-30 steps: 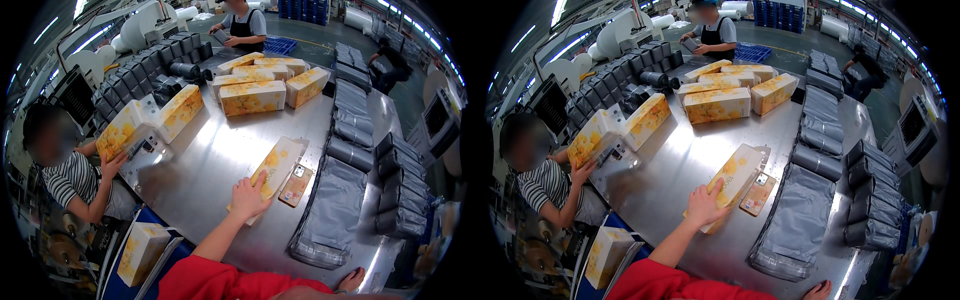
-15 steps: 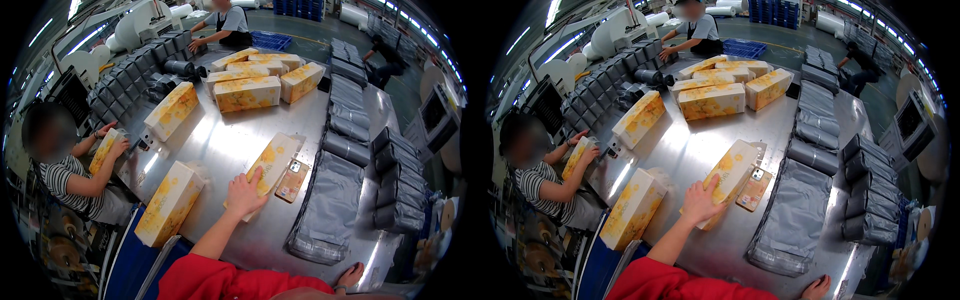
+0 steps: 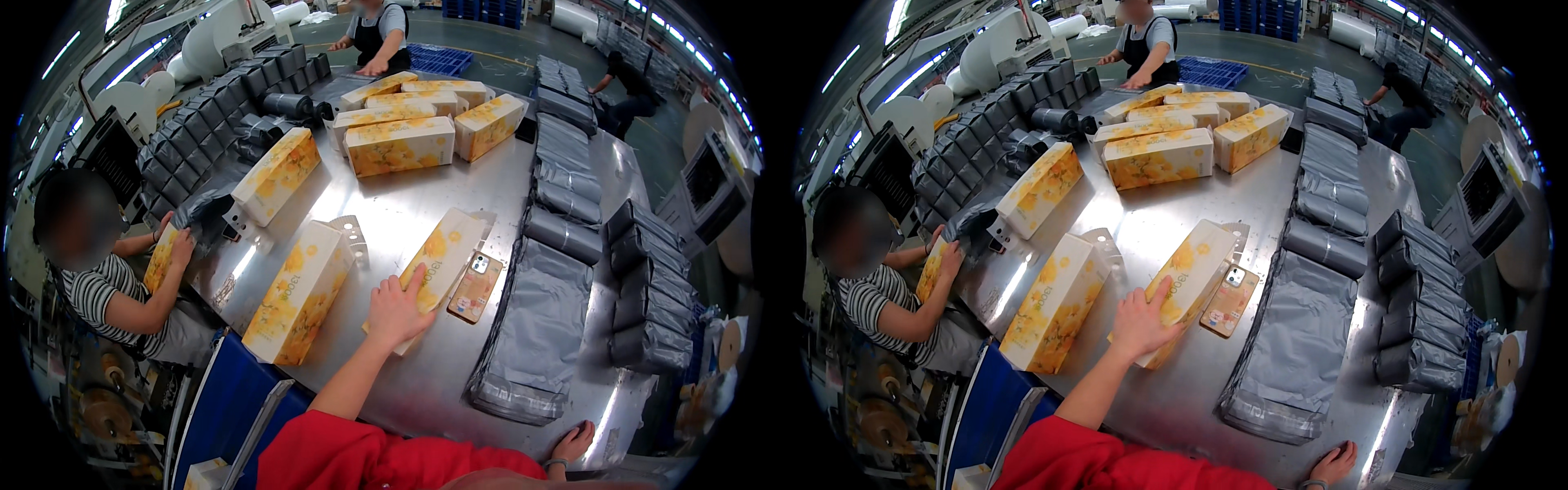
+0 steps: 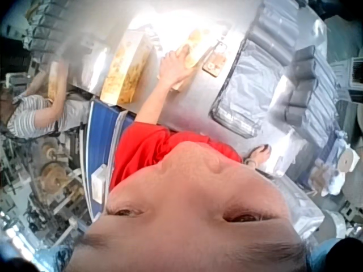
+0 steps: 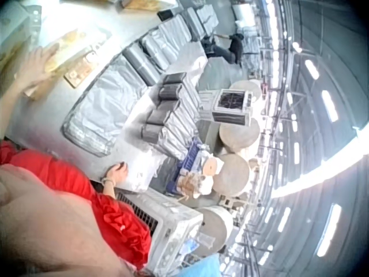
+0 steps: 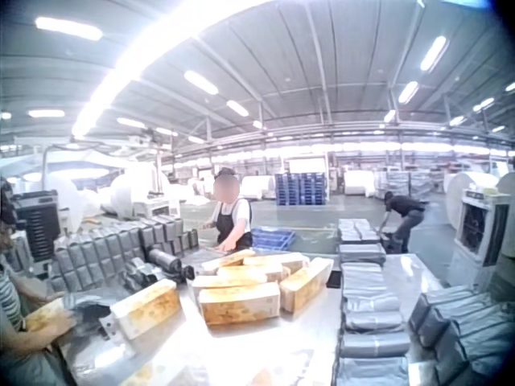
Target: The person places rectangular product boxes into grey plastic mailer bags, seals the bags by hand, and stacks the completed packages on a metal table.
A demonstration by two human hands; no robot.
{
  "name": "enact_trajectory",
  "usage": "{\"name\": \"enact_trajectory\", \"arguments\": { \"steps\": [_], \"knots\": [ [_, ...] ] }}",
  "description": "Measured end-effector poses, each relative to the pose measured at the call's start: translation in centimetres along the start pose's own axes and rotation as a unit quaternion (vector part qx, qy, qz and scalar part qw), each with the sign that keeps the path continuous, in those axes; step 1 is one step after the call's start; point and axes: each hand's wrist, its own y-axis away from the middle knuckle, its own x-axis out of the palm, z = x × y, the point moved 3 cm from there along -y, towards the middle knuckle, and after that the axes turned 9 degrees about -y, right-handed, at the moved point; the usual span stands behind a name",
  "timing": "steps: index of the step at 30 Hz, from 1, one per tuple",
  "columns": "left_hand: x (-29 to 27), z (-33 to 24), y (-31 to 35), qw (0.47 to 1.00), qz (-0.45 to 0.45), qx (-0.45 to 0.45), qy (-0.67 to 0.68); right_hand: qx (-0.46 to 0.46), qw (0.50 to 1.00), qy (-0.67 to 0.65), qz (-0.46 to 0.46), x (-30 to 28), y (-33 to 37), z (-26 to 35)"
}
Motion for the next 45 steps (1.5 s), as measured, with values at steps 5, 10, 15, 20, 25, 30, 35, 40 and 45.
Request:
{"name": "enact_trajectory", "arguments": {
  "steps": [5, 10, 15, 20, 25, 30, 35, 40, 45],
  "knots": [
    [-0.9, -0.1, 0.0, 1.0, 0.021, -0.001, 0.009, 0.007, 1.0, -0.007, -0.006, 0.1, 0.3, 0.1],
    [0.1, 0.0, -0.1, 1.0, -0.001, 0.004, 0.005, -0.016, 1.0, 0.014, -0.013, 0.1, 0.1, -0.1],
    [0.2, 0.0, -0.2, 1.0, -0.015, 0.007, -0.008, -0.012, 1.0, 0.001, -0.013, 0.1, 0.1, -0.4],
    [-0.5, -0.1, -0.2, 1.0, -0.018, 0.015, -0.004, -0.029, 0.999, -0.019, -0.031, 1.0, 0.5, -2.6],
    [-0.2, 0.0, 0.0, 1.0, -0.012, 0.007, 0.002, 0.006, 1.0, -0.022, -0.001, 0.1, 0.0, 0.3],
    [-0.2, 0.0, 0.0, 1.0, -0.013, 0.007, 0.005, 0.002, 1.0, -0.027, -0.002, 0.2, -0.1, 0.1],
    [0.0, 0.0, -0.1, 1.0, -0.012, 0.007, 0.008, -0.01, 1.0, -0.016, -0.012, 0.5, 0.0, -0.3],
    [0.2, -1.0, -0.9, 1.0, -0.004, 0.014, 0.01, 0.015, 1.0, 0.004, -0.025, -0.1, 1.1, -1.3],
    [-0.7, -0.1, 0.0, 1.0, 0.009, -0.015, -0.007, 0.029, 0.999, -0.028, -0.015, -0.5, -0.8, 1.8]
  ]
}}
